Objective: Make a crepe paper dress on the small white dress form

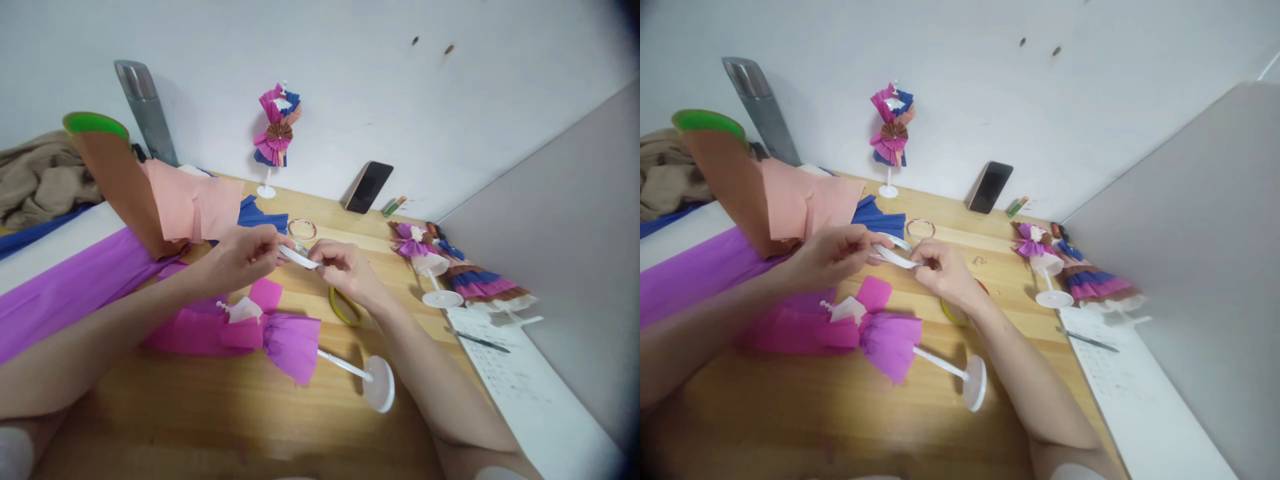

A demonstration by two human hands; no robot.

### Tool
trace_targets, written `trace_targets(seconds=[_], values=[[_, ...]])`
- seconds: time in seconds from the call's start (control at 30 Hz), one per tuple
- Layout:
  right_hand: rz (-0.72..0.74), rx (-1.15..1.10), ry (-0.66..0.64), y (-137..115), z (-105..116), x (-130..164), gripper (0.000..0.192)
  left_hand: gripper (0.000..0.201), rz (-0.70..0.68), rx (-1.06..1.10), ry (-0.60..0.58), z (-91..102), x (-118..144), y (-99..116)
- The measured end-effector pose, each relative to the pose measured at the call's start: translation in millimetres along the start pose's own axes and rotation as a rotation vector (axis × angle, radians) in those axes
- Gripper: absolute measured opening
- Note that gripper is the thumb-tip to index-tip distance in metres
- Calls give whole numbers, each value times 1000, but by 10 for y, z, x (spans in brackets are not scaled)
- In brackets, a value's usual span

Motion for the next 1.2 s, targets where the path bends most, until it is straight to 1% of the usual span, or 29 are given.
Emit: trace_targets(seconds=[0.2,0.3,0.47,0.63,0.7,0.8,0.87,0.93,1.0,1.07,1.13,1.2], values=[[13,-6,-38,-43,30,-9,10,22,6,72,-4,36,-27,8],[19,36,-19,-60,18,-1,12,23,27,73,-13,42,-24,19],[23,94,15,-66,-9,15,13,24,32,34,-14,-5,17,32],[7,49,-13,-40,-5,8,9,23,33,44,6,-48,39,-16],[-15,0,-9,-23,6,0,11,23,62,97,9,-31,18,-45],[-44,-59,-17,-13,26,-7,15,23,140,242,-8,15,-33,-85],[-58,-62,-26,-26,48,-6,17,23,207,339,-35,37,-62,-107],[-65,-23,-29,-56,85,0,18,23,258,384,-62,45,-76,-118],[-34,50,-17,-109,137,7,18,21,272,356,-78,41,-74,-114],[8,119,4,-169,192,15,17,19,256,285,-77,30,-64,-90],[3,155,-6,-211,231,25,17,19,232,204,-36,23,-56,-53],[-34,167,-54,-232,248,37,18,20,220,143,23,22,-54,-14]])
Point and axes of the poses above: each hand's wrist, its own x-axis away from the middle knuckle, its own z-axis out of the back of the hand, y = z × x, the point moved 3 cm from there along -x, towards the middle knuckle, and after that the axes turned 9 degrees about y, right-handed, at the moved point
